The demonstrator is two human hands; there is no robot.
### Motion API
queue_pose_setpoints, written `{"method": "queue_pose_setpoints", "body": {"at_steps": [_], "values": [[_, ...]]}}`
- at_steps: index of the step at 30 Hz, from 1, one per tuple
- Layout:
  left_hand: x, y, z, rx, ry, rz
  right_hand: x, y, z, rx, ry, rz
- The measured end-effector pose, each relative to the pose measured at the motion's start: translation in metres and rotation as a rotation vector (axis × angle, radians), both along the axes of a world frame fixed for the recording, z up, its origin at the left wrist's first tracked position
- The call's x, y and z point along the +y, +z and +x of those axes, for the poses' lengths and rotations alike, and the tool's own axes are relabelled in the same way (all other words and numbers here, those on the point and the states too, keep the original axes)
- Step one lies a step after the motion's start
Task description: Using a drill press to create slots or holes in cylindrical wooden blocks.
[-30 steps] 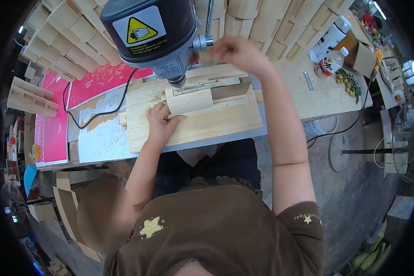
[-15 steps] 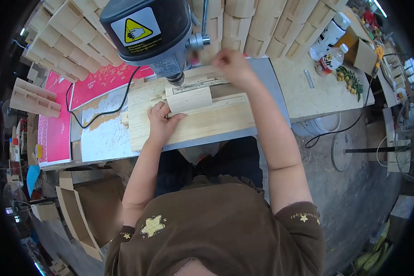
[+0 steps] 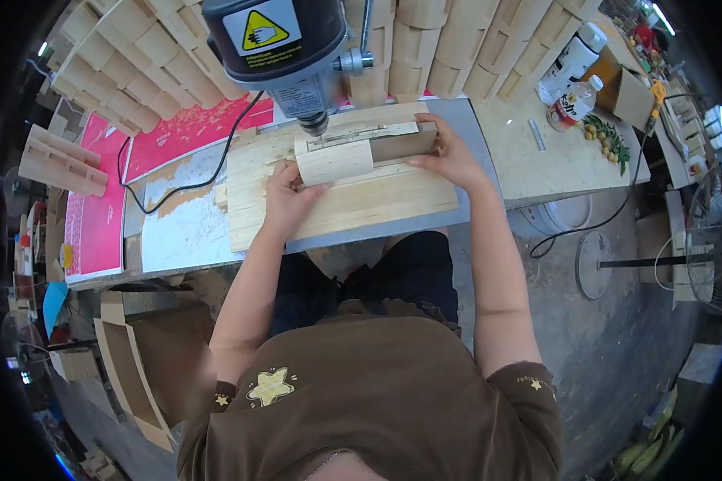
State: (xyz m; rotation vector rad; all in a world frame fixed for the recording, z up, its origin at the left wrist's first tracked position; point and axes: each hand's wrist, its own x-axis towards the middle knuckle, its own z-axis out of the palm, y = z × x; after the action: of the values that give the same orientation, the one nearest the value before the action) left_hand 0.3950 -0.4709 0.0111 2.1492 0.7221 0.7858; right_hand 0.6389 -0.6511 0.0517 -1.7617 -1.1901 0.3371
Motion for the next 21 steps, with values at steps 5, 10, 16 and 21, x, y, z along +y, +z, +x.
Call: {"method": "queue_pose_setpoints", "body": {"at_steps": [5,10,16,21], "values": [[-0.006,0.026,-0.044,-0.080,-0.071,-0.089,-0.011,-0.009,-0.009,0.379,0.034,-0.149],[-0.008,0.069,-0.120,-0.301,0.065,-0.604,-0.069,-0.016,-0.008,0.516,0.068,0.076],[-0.011,0.092,-0.116,-0.142,0.274,-0.935,-0.052,-0.023,-0.034,0.580,0.099,0.068],[-0.016,0.073,-0.100,-0.085,0.268,-0.987,-0.043,-0.020,-0.032,0.587,0.117,0.056]]}}
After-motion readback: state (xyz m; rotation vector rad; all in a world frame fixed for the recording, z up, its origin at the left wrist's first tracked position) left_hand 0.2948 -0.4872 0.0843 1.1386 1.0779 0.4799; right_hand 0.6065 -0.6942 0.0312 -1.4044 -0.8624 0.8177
